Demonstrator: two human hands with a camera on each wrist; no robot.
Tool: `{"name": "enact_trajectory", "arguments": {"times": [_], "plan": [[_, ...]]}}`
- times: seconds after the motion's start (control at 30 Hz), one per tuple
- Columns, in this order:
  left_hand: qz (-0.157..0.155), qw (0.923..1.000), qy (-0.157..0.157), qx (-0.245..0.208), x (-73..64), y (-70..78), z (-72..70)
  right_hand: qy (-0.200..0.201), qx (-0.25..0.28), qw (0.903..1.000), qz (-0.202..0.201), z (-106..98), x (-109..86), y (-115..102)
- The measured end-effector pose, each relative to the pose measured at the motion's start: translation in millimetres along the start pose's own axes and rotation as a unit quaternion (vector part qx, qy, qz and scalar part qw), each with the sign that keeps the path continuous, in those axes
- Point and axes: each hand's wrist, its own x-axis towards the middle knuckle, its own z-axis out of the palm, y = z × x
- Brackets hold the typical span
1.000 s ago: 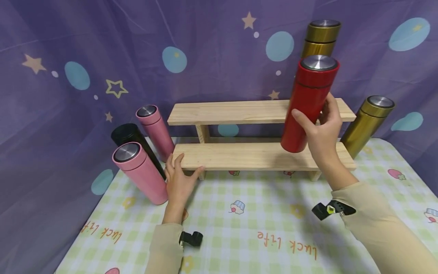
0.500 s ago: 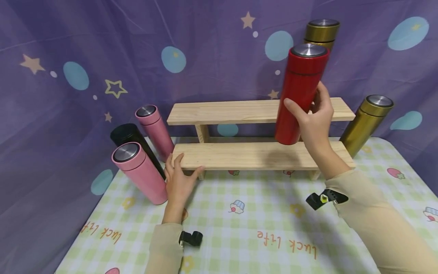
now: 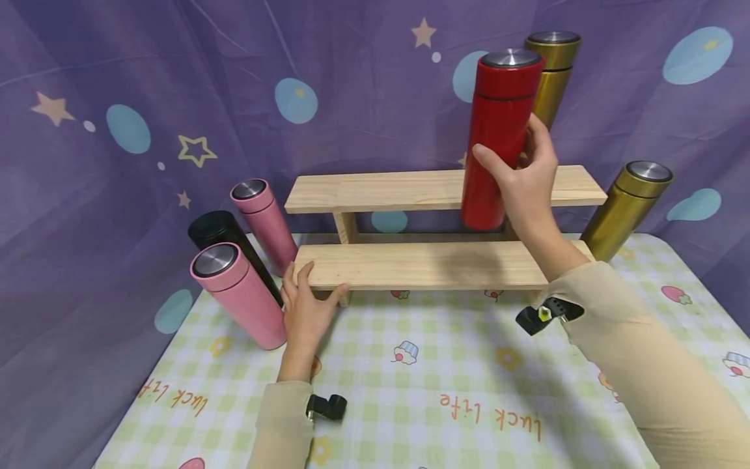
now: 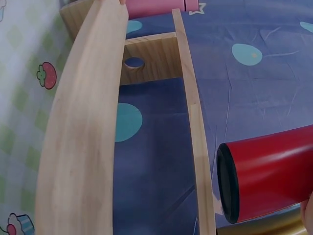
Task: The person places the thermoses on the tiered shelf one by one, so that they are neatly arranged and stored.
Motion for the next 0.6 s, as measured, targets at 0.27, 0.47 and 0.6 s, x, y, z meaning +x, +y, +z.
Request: {"name": "enact_trajectory", "arguments": {"times": [0.27, 0.47, 0.6], "plan": [[0.000, 1.0000, -0.001, 0.001, 0.8, -0.7, -0.4, 0.002, 0.013, 0.9998, 0.012, 10.8, 14.1, 0.0], [0.000, 1.0000, -0.001, 0.001, 1.4, -0.9, -0.1, -0.004, 0.004, 0.9999, 0.012, 17.5, 22.2, 2.3], [-0.001, 1.0000, -0.002, 0.002, 1.6, -1.8, 0.4, -0.004, -0.007, 0.9998, 0.016, 21.6, 27.2, 3.4]]}}
